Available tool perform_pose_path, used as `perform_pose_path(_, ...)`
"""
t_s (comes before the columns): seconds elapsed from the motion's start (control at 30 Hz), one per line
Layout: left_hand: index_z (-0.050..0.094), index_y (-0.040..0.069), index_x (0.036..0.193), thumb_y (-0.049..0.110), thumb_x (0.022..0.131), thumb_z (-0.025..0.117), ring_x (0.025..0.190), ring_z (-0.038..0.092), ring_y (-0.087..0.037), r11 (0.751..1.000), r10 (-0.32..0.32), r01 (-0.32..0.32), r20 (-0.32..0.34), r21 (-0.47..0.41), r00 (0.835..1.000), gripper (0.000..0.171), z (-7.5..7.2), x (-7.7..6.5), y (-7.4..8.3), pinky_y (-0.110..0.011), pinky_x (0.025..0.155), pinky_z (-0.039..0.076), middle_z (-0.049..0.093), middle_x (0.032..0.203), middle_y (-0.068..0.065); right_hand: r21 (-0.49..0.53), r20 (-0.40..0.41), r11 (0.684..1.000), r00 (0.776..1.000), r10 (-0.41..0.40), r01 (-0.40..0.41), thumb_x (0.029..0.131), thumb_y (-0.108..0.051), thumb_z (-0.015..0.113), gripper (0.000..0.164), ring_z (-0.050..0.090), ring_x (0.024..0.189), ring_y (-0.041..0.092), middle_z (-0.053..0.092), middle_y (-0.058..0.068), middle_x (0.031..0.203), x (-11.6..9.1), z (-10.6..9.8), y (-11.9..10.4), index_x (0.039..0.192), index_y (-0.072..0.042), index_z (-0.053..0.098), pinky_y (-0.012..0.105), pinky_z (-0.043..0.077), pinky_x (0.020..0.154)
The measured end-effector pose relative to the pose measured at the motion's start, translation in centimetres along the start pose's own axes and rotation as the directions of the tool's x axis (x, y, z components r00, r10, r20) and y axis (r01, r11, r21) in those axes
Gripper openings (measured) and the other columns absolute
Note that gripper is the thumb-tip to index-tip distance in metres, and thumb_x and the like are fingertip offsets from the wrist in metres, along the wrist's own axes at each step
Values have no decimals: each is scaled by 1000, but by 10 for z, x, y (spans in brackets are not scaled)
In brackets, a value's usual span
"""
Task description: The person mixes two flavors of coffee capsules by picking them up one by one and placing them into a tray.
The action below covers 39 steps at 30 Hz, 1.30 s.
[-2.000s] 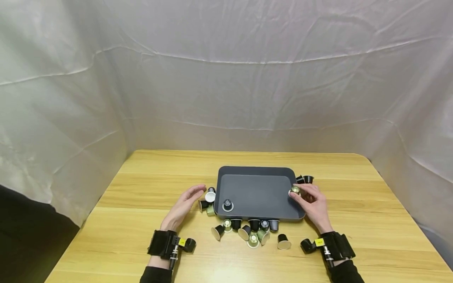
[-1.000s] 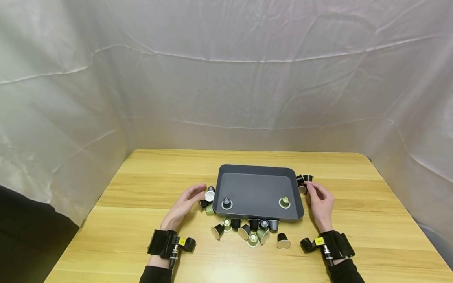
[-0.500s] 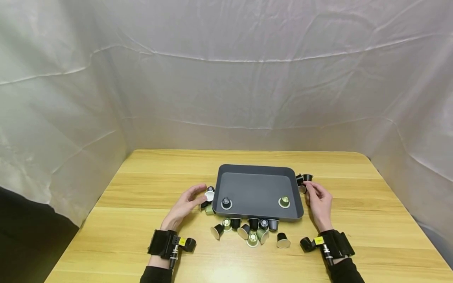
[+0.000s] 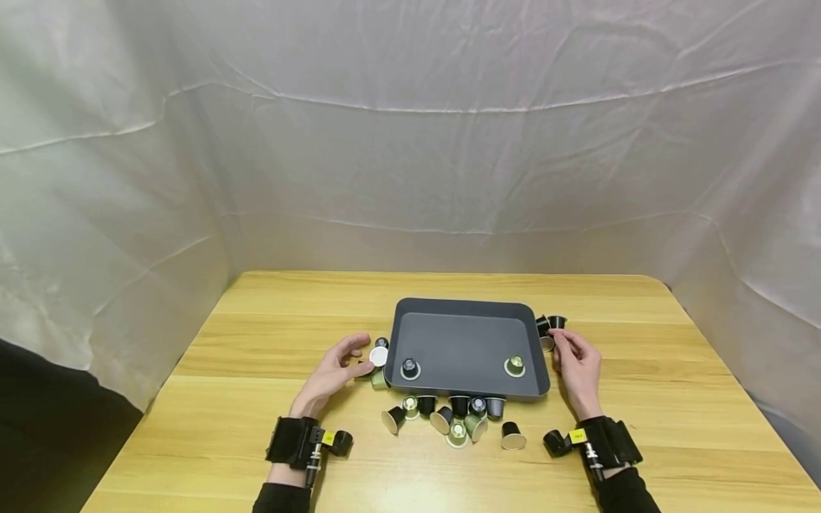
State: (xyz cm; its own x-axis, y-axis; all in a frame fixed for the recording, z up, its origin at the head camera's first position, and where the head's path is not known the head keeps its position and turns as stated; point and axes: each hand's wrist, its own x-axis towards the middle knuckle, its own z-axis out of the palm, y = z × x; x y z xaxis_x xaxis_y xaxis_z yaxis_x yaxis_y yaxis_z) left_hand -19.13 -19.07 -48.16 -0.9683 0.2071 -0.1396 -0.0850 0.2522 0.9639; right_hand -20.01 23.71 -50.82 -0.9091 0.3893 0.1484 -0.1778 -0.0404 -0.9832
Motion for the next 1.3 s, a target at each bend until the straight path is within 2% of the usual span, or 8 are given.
perform_pose_path(0.23,42,1,148,5,89,70,131,45,-35,1000,14,-14,33,18,999,66,-6,-3,-1,-33,102,39,47,151,-21,14,-11,1000,1000,-2,2,101,-7,57,27,38,44,10,48,1,53,-1,1,-1,111,18,64,26,28,40)
perform_pose_path(0.4,48,-2,144,-2,87,68,126,54,-37,996,18,-19,19,87,1000,60,-6,-6,0,-44,109,44,53,144,-25,26,-17,1000,1000,3,-3,101,-7,57,26,39,45,9,49,1,53,-1,1,0,110,17,63,25,29,40)
perform_pose_path(0.57,54,-5,136,-12,85,64,122,58,-41,991,35,-34,-6,132,999,52,-6,-6,2,-51,107,49,56,139,-29,36,-19,999,1000,11,-10,101,-7,58,26,40,45,9,50,0,54,0,1,1,109,17,64,23,30,40)
perform_pose_path(0.63,57,-5,133,-14,83,63,120,60,-41,991,32,-28,-27,132,999,51,-5,-7,2,-48,104,52,58,137,-29,36,-16,999,1000,10,-10,101,-7,58,26,40,45,8,50,0,54,0,1,1,109,17,64,22,30,40)
perform_pose_path(0.73,60,-6,130,-16,83,63,116,62,-39,990,29,-22,-44,141,999,48,-5,-7,2,-38,96,55,60,133,-30,26,-12,1000,1000,8,-8,101,-7,57,27,40,45,9,51,0,54,-1,1,1,110,18,63,23,30,40)
perform_pose_path(0.9,61,-6,127,-17,83,62,111,65,-35,992,16,-7,-69,128,998,46,-4,-7,1,-23,85,53,62,129,-31,8,-11,1000,1000,9,-9,101,-8,58,27,40,45,9,51,0,54,-1,0,1,110,17,64,23,31,40)
perform_pose_path(1.17,60,-8,128,-19,83,61,112,64,-36,997,-16,26,-127,76,992,46,-1,-7,3,-26,85,56,60,132,-32,43,-9,999,1000,19,-18,101,-7,58,28,40,45,9,52,0,55,-1,0,1,111,18,63,25,30,40)
perform_pose_path(1.3,60,-10,128,-19,85,60,119,61,-42,997,-2,14,-145,80,989,44,-1,-7,5,-26,90,54,59,133,-32,45,-10,999,1000,19,-19,101,-8,58,28,40,46,9,52,0,55,0,0,1,111,18,63,24,31,40)
